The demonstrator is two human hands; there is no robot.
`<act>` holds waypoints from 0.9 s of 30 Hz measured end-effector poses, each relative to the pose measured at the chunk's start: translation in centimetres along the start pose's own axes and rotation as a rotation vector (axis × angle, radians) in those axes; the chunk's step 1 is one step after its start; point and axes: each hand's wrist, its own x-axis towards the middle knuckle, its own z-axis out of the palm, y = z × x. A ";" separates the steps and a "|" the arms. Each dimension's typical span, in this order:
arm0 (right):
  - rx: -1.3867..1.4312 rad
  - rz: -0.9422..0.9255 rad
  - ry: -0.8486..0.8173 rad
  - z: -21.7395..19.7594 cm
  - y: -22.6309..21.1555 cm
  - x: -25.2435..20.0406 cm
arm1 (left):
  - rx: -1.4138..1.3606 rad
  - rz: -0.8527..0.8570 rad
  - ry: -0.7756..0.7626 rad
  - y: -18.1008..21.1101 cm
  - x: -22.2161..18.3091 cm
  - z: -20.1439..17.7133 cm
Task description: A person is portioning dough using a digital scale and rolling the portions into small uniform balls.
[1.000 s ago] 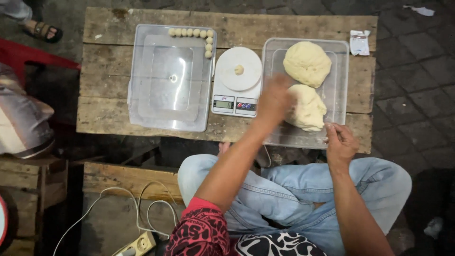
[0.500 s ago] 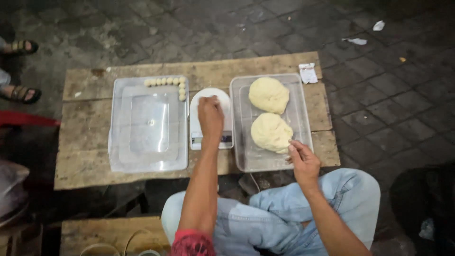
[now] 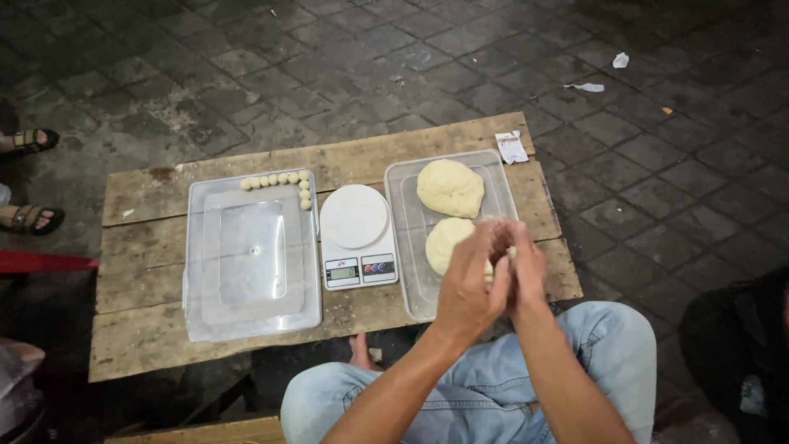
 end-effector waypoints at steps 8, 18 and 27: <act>-0.646 -0.826 -0.620 -0.3 3.1 -6.1 | -1.134 -1.294 0.167 -0.6 2.0 -0.6; -0.892 -1.341 -0.613 -0.7 1.2 -4.1 | -0.842 -0.929 0.077 2.8 2.7 -2.6; -1.080 -1.497 -0.568 0.2 -1.4 -0.2 | -1.413 -1.180 0.189 -3.6 -1.5 1.8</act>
